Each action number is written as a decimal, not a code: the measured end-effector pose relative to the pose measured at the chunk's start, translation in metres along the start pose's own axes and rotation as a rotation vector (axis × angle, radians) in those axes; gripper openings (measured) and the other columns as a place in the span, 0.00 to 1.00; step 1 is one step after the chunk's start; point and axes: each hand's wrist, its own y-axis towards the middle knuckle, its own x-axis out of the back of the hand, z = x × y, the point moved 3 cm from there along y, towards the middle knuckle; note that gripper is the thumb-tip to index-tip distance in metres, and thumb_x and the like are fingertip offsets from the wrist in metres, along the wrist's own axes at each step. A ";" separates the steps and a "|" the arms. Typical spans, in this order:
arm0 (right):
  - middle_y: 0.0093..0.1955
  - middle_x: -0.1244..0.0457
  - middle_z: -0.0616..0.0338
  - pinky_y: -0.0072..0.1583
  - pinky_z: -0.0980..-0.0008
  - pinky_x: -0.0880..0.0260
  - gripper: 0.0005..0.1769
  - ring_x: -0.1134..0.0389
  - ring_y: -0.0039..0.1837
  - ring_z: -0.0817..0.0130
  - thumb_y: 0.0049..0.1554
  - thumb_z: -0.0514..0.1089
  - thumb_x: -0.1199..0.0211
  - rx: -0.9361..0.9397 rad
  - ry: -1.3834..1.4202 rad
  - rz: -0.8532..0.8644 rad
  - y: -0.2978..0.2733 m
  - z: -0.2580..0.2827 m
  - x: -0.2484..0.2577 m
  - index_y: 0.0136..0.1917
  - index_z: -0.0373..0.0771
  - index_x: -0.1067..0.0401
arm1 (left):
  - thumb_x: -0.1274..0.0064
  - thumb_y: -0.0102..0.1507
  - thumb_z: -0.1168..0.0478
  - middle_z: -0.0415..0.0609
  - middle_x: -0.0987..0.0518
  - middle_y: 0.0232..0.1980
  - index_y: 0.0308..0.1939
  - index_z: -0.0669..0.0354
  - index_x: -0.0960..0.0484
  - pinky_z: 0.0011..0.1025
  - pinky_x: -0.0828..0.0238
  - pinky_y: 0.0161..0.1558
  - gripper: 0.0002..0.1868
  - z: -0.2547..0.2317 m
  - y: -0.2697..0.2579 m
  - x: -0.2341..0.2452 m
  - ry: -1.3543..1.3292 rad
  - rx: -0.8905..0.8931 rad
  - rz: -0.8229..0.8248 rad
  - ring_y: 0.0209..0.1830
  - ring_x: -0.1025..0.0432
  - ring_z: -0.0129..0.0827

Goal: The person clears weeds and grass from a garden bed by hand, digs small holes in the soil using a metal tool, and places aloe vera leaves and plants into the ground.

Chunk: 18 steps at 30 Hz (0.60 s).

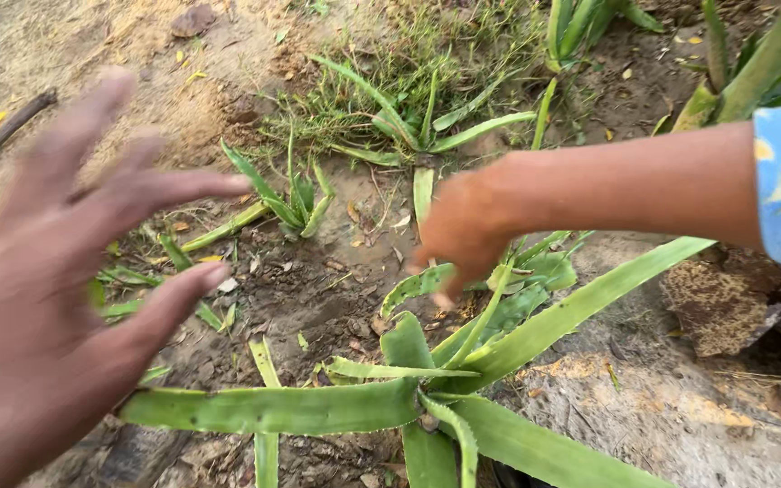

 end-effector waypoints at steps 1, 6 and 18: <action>0.70 0.37 0.51 0.72 0.48 0.37 0.45 0.36 0.71 0.47 0.55 0.78 0.43 -0.038 0.045 0.100 -0.007 -0.001 -0.008 0.78 0.58 0.41 | 0.40 0.55 0.52 0.59 0.55 0.83 0.61 0.39 0.20 0.62 0.45 0.62 0.29 -0.002 0.007 -0.003 0.093 -0.046 0.075 0.73 0.43 0.55; 0.69 0.40 0.53 0.69 0.49 0.37 0.50 0.38 0.70 0.49 0.51 0.74 0.30 -0.071 -0.013 0.298 -0.028 -0.006 -0.056 0.77 0.52 0.41 | 0.44 0.66 0.44 0.51 0.59 0.85 0.75 0.29 0.28 0.62 0.56 0.66 0.31 -0.006 0.042 -0.046 -0.255 -0.274 0.490 0.81 0.63 0.53; 0.43 0.29 0.52 0.53 0.46 0.28 0.16 0.27 0.50 0.48 0.60 0.59 0.41 -0.004 0.240 -0.142 -0.019 -0.005 -0.048 0.49 0.49 0.23 | 0.45 0.62 0.43 0.49 0.36 0.79 0.74 0.46 0.34 0.44 0.47 0.76 0.37 -0.035 0.041 -0.227 -0.782 -0.346 1.092 0.79 0.41 0.40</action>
